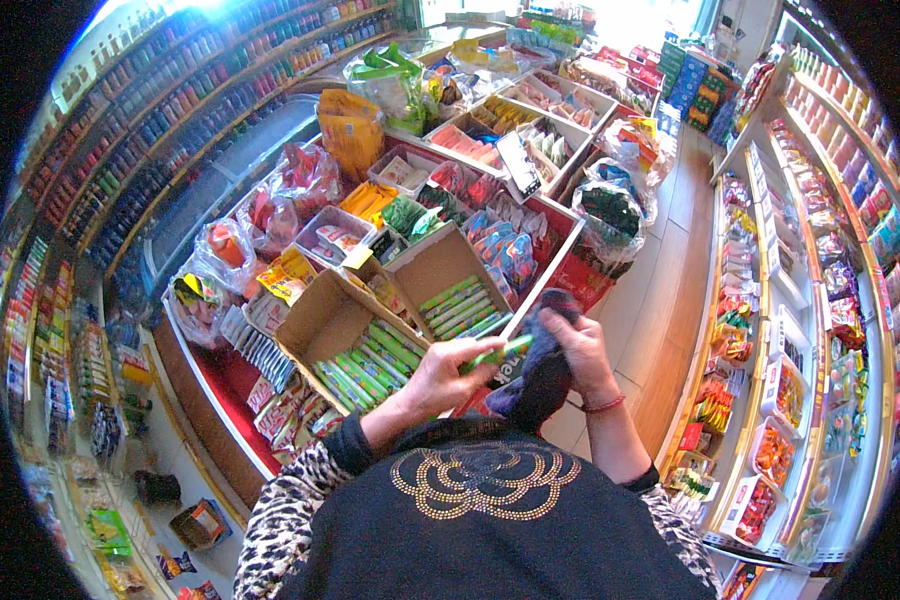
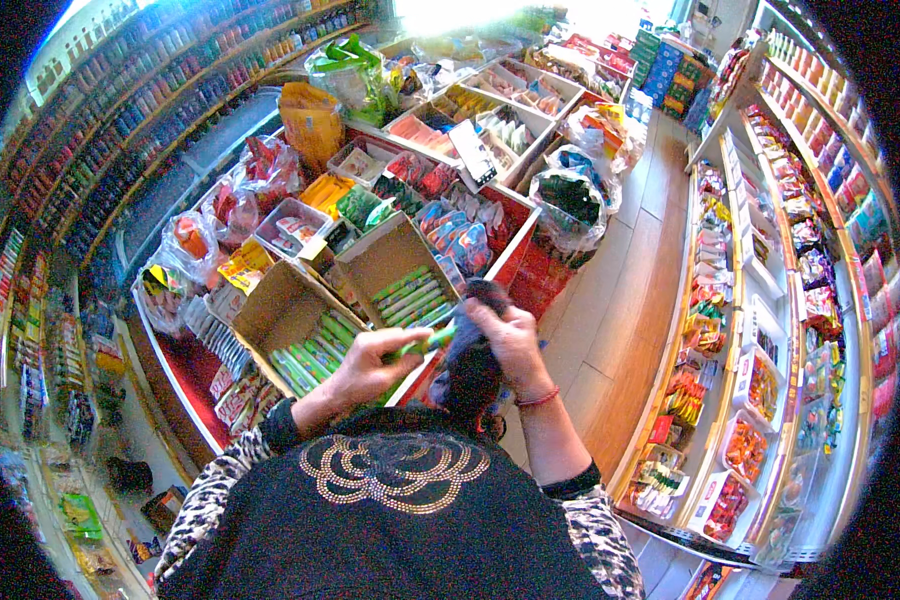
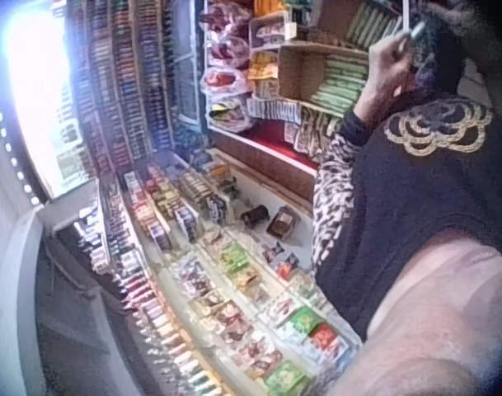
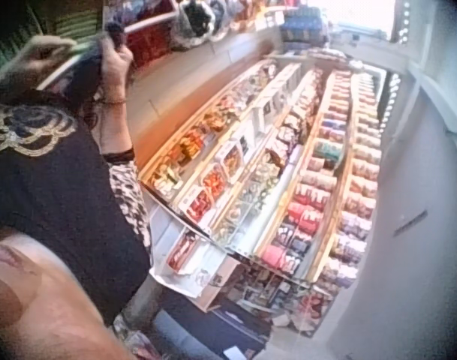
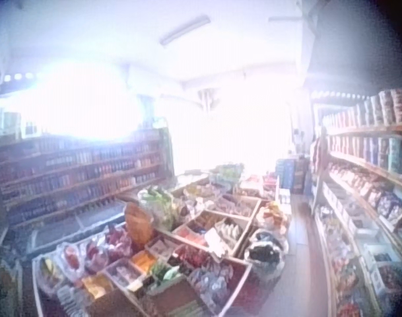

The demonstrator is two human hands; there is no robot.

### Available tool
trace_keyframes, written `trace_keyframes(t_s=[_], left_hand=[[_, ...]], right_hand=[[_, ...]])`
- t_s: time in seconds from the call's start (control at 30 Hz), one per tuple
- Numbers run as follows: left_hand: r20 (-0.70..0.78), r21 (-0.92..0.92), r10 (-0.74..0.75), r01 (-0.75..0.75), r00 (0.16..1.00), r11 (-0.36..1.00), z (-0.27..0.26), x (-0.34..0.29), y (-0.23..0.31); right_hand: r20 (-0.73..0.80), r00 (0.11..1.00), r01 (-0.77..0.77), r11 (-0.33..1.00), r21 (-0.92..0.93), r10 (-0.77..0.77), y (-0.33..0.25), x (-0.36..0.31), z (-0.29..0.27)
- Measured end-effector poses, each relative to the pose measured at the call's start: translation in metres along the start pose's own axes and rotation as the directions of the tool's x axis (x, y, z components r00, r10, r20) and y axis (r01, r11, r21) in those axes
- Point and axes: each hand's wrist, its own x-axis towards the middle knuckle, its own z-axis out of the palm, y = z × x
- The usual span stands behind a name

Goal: The person wipes individually packaged snack sticks with a cloth in a convenience store. They pick up each snack from a cardboard box, wipe it with a dark cloth, and place it back into the box. The person also moves a white tray of snacks to a shelf and returns to continue wiping the remaining items.

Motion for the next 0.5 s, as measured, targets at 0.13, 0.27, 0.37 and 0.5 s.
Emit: trace_keyframes(t_s=[0.13,0.27,0.37,0.5], left_hand=[[-0.081,-0.18,-0.295,0.277,0.952,0.944,-0.011,0.024,-0.069],[-0.125,0.161,-0.464,0.479,0.877,0.863,-0.024,0.058,-0.152],[-0.164,0.266,-0.491,0.518,0.855,0.813,-0.013,0.075,-0.202],[-0.144,0.362,-0.511,0.526,0.847,0.77,0.018,0.073,-0.241]], right_hand=[[-0.145,0.988,-0.017,0.968,0.25,0.054,-0.003,-0.004,-0.057],[-0.172,0.981,-0.021,0.926,0.377,0.092,0.005,-0.014,-0.091],[-0.212,0.969,-0.04,0.931,0.363,0.124,0.012,-0.021,-0.1],[-0.175,0.981,-0.023,0.951,0.31,0.081,0.016,-0.019,-0.103]])
